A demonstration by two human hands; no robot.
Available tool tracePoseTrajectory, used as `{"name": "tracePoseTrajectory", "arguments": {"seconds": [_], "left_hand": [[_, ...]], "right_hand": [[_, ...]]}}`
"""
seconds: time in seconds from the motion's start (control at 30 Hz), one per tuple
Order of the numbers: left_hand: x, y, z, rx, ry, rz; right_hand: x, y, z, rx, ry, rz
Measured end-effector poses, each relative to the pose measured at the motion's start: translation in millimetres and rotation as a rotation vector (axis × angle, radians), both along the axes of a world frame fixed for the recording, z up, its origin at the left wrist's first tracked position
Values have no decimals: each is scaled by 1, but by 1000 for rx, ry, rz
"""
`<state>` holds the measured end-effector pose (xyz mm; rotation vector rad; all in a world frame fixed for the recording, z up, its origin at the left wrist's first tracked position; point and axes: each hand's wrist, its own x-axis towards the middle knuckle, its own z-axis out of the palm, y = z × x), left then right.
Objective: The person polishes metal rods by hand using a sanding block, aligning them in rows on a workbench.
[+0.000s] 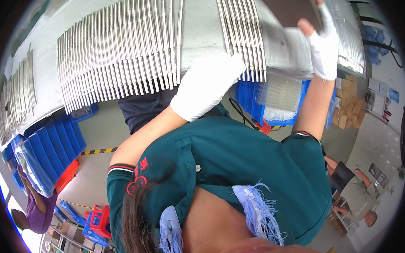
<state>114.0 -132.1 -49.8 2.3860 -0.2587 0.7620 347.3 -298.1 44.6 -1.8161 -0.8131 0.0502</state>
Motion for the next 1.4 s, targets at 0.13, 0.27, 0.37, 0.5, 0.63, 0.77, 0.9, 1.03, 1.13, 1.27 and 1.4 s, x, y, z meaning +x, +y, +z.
{"name": "tracePoseTrajectory", "arguments": {"seconds": [0.13, 0.27, 0.37, 0.5, 0.63, 0.77, 0.9, 1.03, 1.13, 1.27, 1.4], "left_hand": [[-4, -2, 21, 94, 98, 29], [-4, 21, 54, 145, 147, -29], [1, 47, 71, 269, 149, 112], [35, 73, 67, 547, 197, 215], [69, 69, 51, 543, 219, 97], [90, 60, 36, 500, 148, 50], [82, 73, 35, 480, 195, -23], [60, 95, 43, 501, 233, -51], [45, 107, 47, 536, 308, -6], [37, 111, 49, 543, 339, 24], [44, 101, 47, 561, 283, 33]], "right_hand": [[30, 65, -13, 316, -214, 25], [50, 115, -6, 438, -264, -39], [63, 131, -10, 461, -338, -90], [72, 128, -32, 282, -498, -243], [74, 126, -45, 438, -286, -225], [72, 128, -41, 579, -40, -177], [69, 125, -36, 699, 138, -99], [66, 123, -32, 721, 100, -91], [66, 123, -30, 720, 105, -118], [67, 124, -31, 726, 127, -143], [67, 124, -32, 719, 146, -131]]}}
